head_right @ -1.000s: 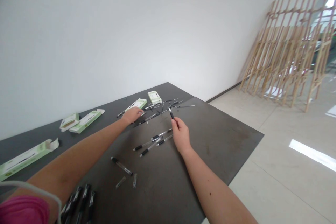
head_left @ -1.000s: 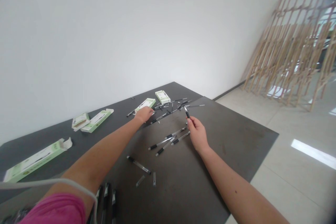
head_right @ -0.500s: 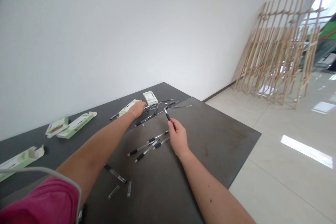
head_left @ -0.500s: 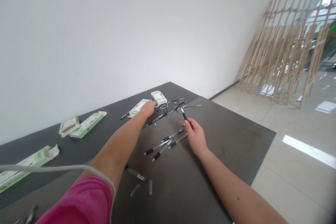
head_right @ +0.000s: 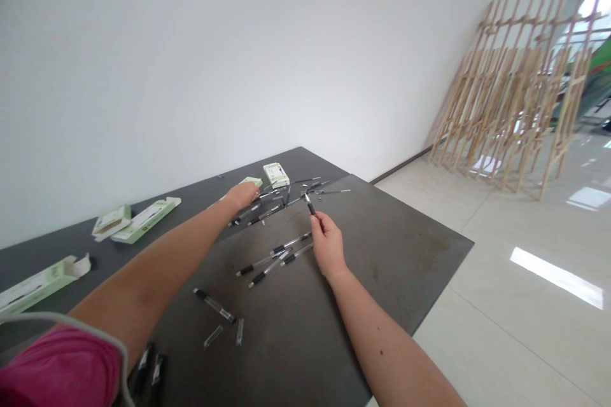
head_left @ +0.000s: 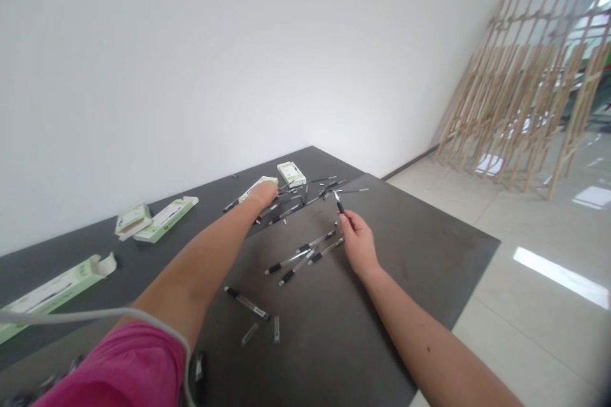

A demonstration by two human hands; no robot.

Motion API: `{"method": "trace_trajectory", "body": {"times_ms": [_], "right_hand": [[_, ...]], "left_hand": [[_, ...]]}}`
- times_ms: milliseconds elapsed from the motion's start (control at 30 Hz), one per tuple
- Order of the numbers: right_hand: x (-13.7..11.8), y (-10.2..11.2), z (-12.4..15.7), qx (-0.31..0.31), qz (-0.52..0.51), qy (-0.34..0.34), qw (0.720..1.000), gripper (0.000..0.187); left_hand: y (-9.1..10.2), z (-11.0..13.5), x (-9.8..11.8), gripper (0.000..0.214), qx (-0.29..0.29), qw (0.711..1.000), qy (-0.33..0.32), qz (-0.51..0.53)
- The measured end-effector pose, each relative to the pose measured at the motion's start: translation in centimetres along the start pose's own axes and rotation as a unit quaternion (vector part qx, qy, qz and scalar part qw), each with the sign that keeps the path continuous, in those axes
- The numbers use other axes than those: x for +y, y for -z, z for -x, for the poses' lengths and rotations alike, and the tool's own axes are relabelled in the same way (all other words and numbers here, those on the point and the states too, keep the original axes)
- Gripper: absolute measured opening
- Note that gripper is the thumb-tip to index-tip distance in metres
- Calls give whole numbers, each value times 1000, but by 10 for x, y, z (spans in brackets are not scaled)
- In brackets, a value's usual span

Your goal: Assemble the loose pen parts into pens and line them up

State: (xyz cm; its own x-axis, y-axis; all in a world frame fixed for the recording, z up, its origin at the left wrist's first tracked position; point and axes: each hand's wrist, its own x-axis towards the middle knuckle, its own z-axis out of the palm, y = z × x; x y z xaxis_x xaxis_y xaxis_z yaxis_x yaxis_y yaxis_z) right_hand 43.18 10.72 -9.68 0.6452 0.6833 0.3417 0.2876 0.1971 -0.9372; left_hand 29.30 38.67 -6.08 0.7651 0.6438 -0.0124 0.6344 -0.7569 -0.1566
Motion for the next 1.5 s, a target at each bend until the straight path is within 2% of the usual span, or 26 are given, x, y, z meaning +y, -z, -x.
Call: {"method": "trace_trajectory", "body": {"times_ms": [167,333,567,767,900,1000,1067,1100,1167,1233,1300,1333,1400,1433,1500], "right_hand": [[6,1,-2,15,18,6,1000,34],[12,3,-5,7,24,8,1000,37],[10,0,-5,-9,14,-9,1000,39],[-17,-4,11,-32,-21,-29,999,35],[-45,-5,35,-56,-83,-70,992,31],[-69,-5,67,-85,-138,-110,981,27],[-86,-6,95,-112,-165,-130,971,26],[-95,-6,109,-128,-178,-139,966,26],[-112,-7,138,-157,-215,-160,950,25],[-129,-10,166,-180,-271,-190,926,26],[-144,-13,189,-194,-309,-213,906,28],[-151,-15,198,-199,-317,-218,901,28],[-163,-20,213,-207,-322,-225,896,30],[-167,-22,219,-214,-322,-227,894,30],[-174,-26,227,-240,-320,-229,887,28]], "left_hand": [[15,26,-10,34,-12,999,39,-10],[27,65,-13,32,-22,999,36,1],[24,141,10,21,-21,998,-12,58],[25,193,36,17,-25,990,-36,132],[44,222,46,19,5,981,-18,195],[64,252,58,28,37,968,10,247],[76,278,74,36,56,944,38,324],[81,292,84,37,70,905,64,416],[89,321,105,38,85,796,107,590],[94,347,126,36,91,683,134,712],[97,368,143,33,101,606,147,776],[98,378,150,31,108,584,150,791],[99,394,158,27,124,574,155,794],[100,401,161,25,128,585,155,785],[101,414,163,22,129,626,151,754]]}}
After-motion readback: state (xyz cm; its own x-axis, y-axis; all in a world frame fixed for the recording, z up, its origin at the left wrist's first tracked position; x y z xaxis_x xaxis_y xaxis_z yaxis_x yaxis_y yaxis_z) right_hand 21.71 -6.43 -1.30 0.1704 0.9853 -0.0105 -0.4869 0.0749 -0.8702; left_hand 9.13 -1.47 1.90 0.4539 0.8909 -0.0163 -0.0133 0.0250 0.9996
